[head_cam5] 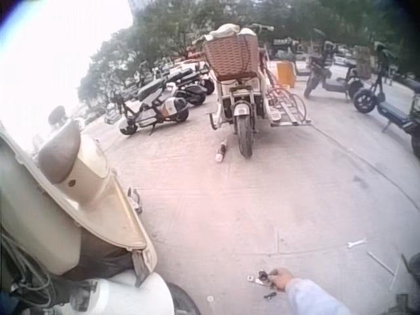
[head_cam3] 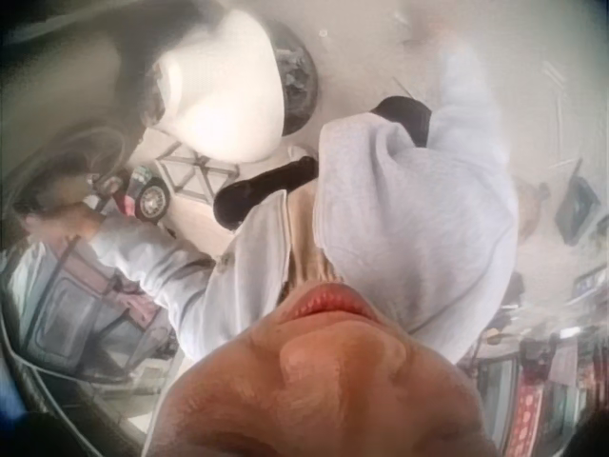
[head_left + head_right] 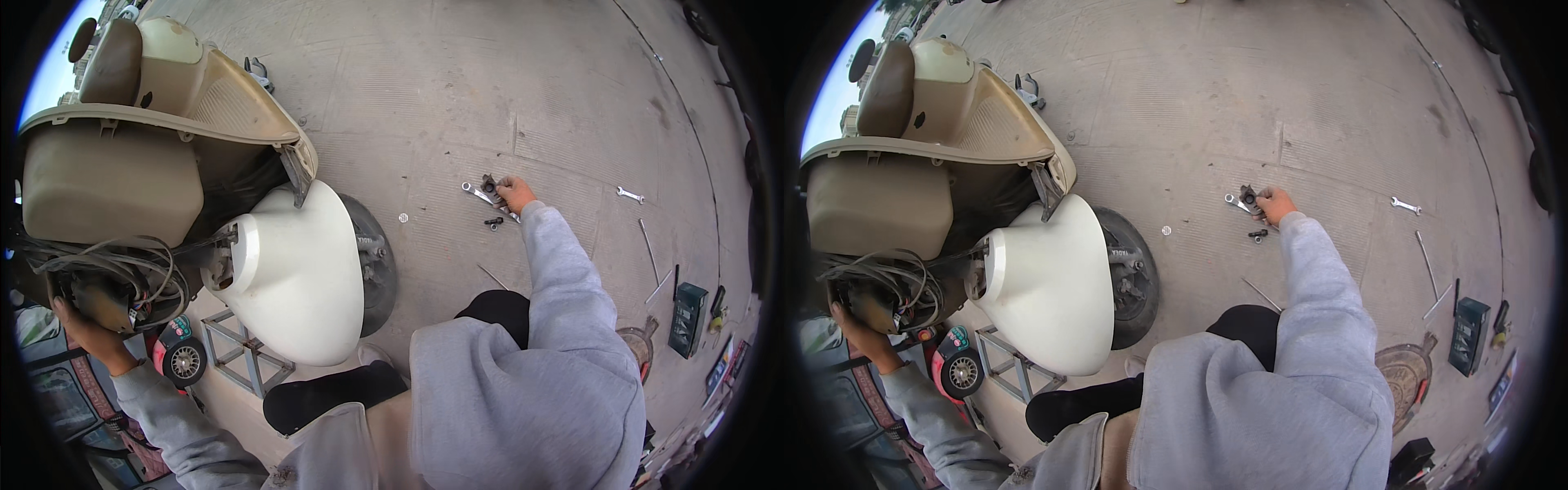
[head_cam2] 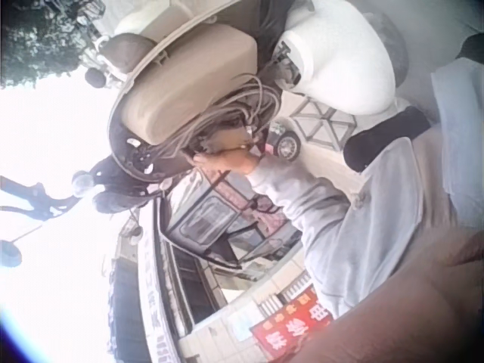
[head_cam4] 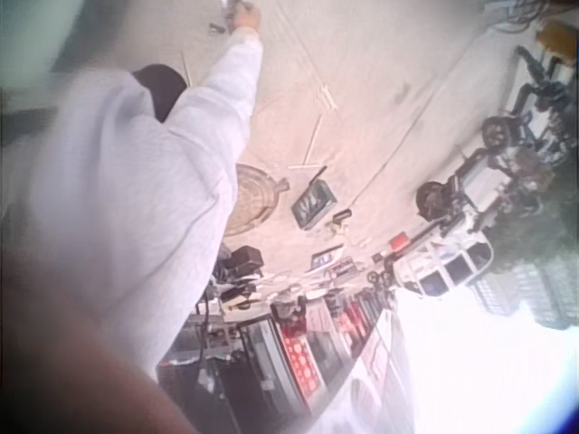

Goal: The person reassembles the front of a scooter by installing the handlebar assembly, routing wires, and fitting the front fairing. They use a wrench to tighten bolts and connect electrical components before snapping the body panel into place.

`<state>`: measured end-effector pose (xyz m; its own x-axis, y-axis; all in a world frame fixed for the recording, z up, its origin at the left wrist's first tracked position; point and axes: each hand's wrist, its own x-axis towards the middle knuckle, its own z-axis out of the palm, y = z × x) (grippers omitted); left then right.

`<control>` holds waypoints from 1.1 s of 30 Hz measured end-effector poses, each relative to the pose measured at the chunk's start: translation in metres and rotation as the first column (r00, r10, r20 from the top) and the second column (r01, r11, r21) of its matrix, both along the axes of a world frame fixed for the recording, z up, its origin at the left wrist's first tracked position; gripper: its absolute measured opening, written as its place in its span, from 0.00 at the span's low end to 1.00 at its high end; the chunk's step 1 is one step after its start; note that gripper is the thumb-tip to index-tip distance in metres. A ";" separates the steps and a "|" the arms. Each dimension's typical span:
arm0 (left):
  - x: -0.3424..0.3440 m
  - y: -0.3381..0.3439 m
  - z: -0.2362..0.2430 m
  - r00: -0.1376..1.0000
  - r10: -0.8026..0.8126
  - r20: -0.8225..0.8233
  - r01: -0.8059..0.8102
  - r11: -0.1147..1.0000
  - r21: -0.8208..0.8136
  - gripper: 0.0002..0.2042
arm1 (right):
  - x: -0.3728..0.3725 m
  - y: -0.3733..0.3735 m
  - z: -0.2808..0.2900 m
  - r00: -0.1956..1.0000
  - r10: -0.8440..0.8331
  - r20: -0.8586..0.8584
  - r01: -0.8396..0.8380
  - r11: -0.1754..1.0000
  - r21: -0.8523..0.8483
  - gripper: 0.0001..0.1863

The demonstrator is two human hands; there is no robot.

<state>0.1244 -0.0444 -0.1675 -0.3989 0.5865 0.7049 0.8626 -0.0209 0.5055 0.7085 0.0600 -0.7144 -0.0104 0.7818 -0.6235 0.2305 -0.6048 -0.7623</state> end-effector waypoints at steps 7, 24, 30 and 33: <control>0.021 0.004 -0.002 0.976 -0.197 0.094 0.196 0.980 0.026 0.23 | -0.035 -0.075 -0.019 0.622 0.382 0.683 -0.542 0.840 0.023 0.12; 0.043 0.004 0.010 0.918 -0.024 -0.395 0.052 0.997 0.061 0.23 | -0.041 -0.001 0.023 0.877 0.111 0.467 -0.374 0.769 0.519 0.11; 0.044 0.001 0.010 0.928 0.027 -0.371 -0.005 0.998 0.060 0.24 | -0.117 0.042 0.327 0.951 0.305 -0.056 -0.135 0.569 0.811 0.14; 0.045 -0.002 0.013 0.919 0.036 -0.393 -0.013 0.998 0.060 0.24 | -0.168 0.022 0.464 0.910 0.406 0.081 -0.217 0.302 0.928 0.14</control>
<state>0.1696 -0.0466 -0.1542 -0.0965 0.5361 0.8386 0.9922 -0.0152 0.1239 0.5405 0.0817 -0.2505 -0.3990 0.7698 0.4981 0.0729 0.5682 -0.8197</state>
